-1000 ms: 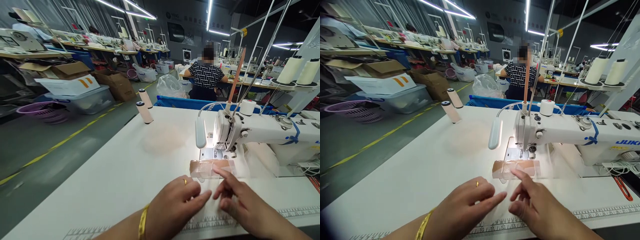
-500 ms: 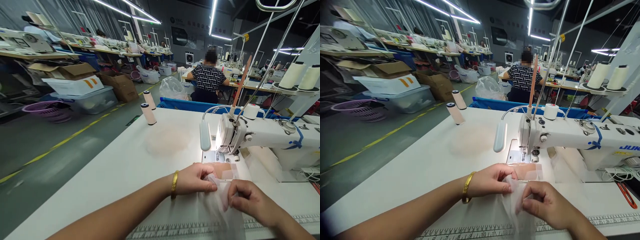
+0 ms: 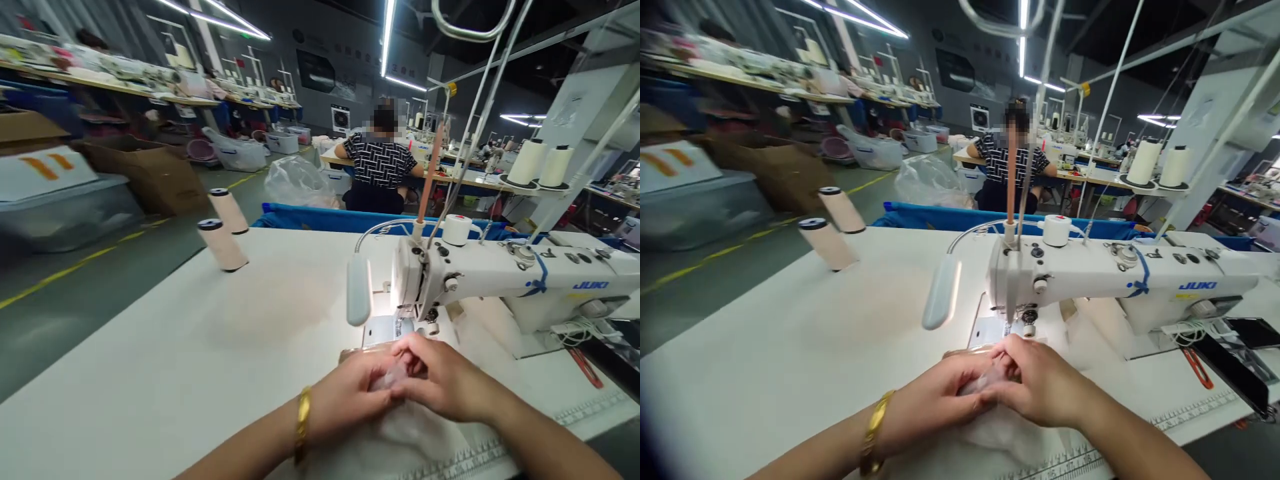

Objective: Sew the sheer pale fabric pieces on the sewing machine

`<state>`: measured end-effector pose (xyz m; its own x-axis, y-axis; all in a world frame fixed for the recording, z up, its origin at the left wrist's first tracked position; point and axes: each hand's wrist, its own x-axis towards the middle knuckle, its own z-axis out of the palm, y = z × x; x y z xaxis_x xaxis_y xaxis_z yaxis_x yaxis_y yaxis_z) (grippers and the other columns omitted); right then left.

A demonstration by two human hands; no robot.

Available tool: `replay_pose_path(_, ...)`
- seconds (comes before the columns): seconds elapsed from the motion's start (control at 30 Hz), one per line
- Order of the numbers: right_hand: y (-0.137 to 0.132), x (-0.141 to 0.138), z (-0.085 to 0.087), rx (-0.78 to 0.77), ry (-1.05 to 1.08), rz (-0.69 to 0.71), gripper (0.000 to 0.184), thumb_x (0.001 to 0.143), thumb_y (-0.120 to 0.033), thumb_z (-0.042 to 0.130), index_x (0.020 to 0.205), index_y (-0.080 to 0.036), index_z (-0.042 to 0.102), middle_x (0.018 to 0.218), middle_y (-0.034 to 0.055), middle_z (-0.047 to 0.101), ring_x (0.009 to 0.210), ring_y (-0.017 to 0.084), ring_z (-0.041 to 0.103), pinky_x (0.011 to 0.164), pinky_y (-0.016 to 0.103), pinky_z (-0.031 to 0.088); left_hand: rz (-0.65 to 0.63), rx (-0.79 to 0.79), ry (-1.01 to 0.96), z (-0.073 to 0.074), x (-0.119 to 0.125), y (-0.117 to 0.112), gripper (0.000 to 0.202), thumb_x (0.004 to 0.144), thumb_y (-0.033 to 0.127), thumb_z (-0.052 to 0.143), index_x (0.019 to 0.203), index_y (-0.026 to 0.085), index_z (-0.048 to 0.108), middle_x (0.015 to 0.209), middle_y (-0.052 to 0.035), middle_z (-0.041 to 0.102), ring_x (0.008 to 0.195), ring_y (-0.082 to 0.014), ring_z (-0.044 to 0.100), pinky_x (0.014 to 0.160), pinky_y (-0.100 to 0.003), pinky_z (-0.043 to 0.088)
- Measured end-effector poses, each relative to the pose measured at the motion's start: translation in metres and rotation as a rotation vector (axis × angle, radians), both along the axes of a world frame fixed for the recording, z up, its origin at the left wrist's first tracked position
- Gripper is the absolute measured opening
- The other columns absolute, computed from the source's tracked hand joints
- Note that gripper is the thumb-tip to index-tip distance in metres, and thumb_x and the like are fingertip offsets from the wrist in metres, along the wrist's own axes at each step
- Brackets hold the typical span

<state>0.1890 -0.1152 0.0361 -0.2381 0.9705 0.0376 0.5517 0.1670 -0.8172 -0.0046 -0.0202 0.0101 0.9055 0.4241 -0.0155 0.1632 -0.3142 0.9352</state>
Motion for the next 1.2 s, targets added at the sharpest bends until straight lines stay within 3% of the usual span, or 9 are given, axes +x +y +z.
replay_pose_path(0.1,0.016,-0.001,-0.019,-0.14,0.166,-0.092,0.012,0.092,-0.028,0.071,0.098,-0.022,0.062,0.076,-0.0048,0.063,0.073,0.015,0.061,0.066,0.024,0.046,-0.015,-0.111,0.046,-0.004,-0.006,0.008,0.039,0.087,0.057,0.063,0.087,0.018,0.063,0.082,-0.0007,0.065,0.075,-0.0169,0.056,0.063,-0.023,0.042)
replay_pose_path(0.23,0.011,0.005,-0.028,-0.089,0.173,-0.114,0.016,0.09,-0.031,0.069,0.085,-0.022,0.057,0.076,-0.0041,0.057,0.07,0.014,0.051,0.061,0.024,0.04,0.088,-0.128,0.112,-0.007,-0.008,0.01,0.044,0.089,0.059,0.062,0.075,0.018,0.056,0.066,0.0021,0.057,0.064,-0.0146,0.051,0.058,-0.023,0.036)
replay_pose_path(0.37,0.006,0.008,-0.027,-0.048,0.149,-0.112,0.018,0.096,-0.038,0.062,0.09,-0.022,0.057,0.085,-0.0012,0.058,0.079,0.017,0.054,0.068,0.028,0.043,0.224,-0.009,0.013,-0.007,-0.003,0.002,0.045,0.083,0.055,0.069,0.064,0.018,0.052,0.067,0.0027,0.053,0.066,-0.0133,0.047,0.059,-0.023,0.036)
replay_pose_path(0.5,0.007,0.009,-0.032,-0.087,0.162,-0.134,0.025,0.098,-0.045,0.058,0.089,-0.022,0.057,0.077,-0.003,0.05,0.071,0.016,0.048,0.065,0.029,0.04,0.306,-0.129,0.02,-0.01,0.001,-0.004,0.037,0.082,0.049,0.068,0.066,0.018,0.057,0.061,0.0034,0.054,0.06,-0.0122,0.046,0.056,-0.024,0.036)
replay_pose_path(0.7,0.007,0.007,-0.038,-0.101,0.237,-0.145,0.027,0.098,-0.046,0.059,0.108,-0.021,0.064,0.094,0.0027,0.064,0.083,0.019,0.057,0.073,0.032,0.046,0.283,-0.165,-0.061,-0.007,0.003,-0.01,0.027,0.084,0.043,0.066,0.074,0.018,0.071,0.065,0.0027,0.06,0.065,-0.0135,0.051,0.063,-0.024,0.041)
replay_pose_path(0.83,0.007,0.004,-0.039,-0.068,0.226,-0.169,0.022,0.096,-0.044,0.06,0.096,-0.022,0.062,0.086,0.0002,0.06,0.078,0.018,0.053,0.07,0.03,0.043,0.265,-0.176,-0.054,-0.007,0.004,-0.011,0.029,0.086,0.041,0.064,0.071,0.017,0.069,0.066,0.0013,0.063,0.069,-0.0154,0.056,0.068,-0.026,0.046)
replay_pose_path(0.97,0.007,0.002,-0.038,-0.046,0.23,-0.177,0.022,0.096,-0.044,0.059,0.09,-0.022,0.06,0.081,-0.0014,0.056,0.074,0.017,0.05,0.067,0.029,0.04,0.318,-0.044,-0.073,-0.013,0.004,-0.011,0.026,0.088,0.041,0.065,0.08,0.018,0.074,0.082,-0.0024,0.073,0.079,-0.0187,0.062,0.075,-0.028,0.05)
replay_pose_path(1.2,0.004,0.001,-0.041,0.068,0.129,-0.227,0.021,0.098,-0.04,0.057,0.087,-0.023,0.064,0.08,-0.0015,0.059,0.072,0.017,0.051,0.066,0.029,0.038,0.426,0.175,-0.113,-0.018,0.006,-0.013,0.021,0.087,0.037,0.067,0.078,0.019,0.072,0.075,-0.0014,0.066,0.072,-0.0167,0.058,0.068,-0.026,0.047)
